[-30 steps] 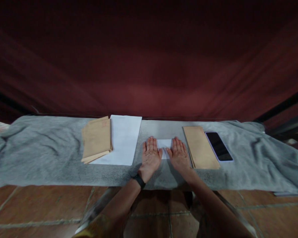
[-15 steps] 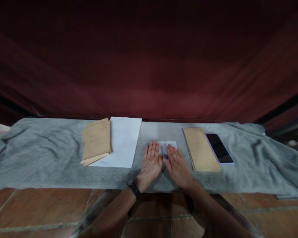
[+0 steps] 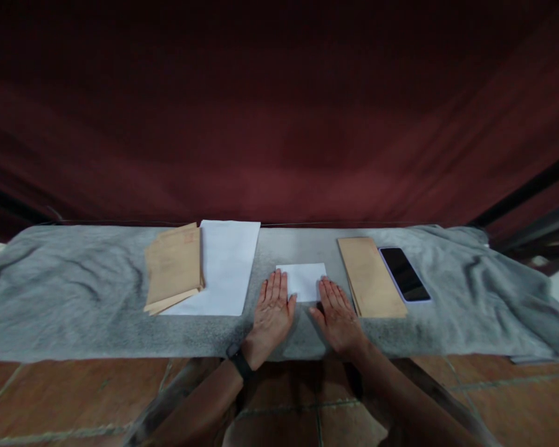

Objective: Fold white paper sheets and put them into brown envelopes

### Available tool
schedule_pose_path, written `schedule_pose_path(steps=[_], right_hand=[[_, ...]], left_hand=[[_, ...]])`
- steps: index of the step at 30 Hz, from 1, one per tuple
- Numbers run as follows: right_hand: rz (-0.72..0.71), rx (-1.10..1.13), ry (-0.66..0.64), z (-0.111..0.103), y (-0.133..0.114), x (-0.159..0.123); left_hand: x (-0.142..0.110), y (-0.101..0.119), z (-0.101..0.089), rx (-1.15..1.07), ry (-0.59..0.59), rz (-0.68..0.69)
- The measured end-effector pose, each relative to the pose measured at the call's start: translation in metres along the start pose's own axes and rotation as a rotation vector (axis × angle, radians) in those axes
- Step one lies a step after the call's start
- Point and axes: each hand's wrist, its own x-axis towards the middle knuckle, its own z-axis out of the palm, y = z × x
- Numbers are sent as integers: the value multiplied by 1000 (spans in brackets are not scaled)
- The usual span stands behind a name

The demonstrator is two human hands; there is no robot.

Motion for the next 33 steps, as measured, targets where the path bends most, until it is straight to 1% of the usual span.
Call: schedule_pose_path(steps=[5,7,10,13,15,18,20,22,25,27,29,31,33], right_hand=[[26,-30,23,0,5,-2],[34,-21,17,-2,6,0],[16,14,-12,-8,4,7],[-40,57,-58,-11,-4,13],[-52,76,-77,-12,-11,14],[-33,88,-99,-11,-18,15],[-18,85,-125,-11,-20,16],[-6,82,-152,-13,-20,17],[5,89,-175,-16,-21,20],[11,98,-171,-17,-23,20],[15,114,-158,-18,-26,21],[26,154,-143,-21,-28,24],[56,244,-126,-27,-25,30]], left_hand=[[1,-5,-3,-54,-23,-61],[6,-8,-5,-149,-46,-86],[22,-16,-8,-393,-51,-177],[40,-25,-10,-708,-19,-340],[49,-30,-12,-953,4,-510],[56,-34,-18,-1336,28,-783],[57,-35,-24,-1512,26,-881],[58,-36,-30,-1578,7,-916],[57,-36,-34,-1540,-29,-923],[56,-33,-35,-1495,-66,-898],[55,-29,-34,-1497,-108,-861],[55,-24,-36,-1564,-151,-804],[58,-19,-40,-1672,-156,-746]])
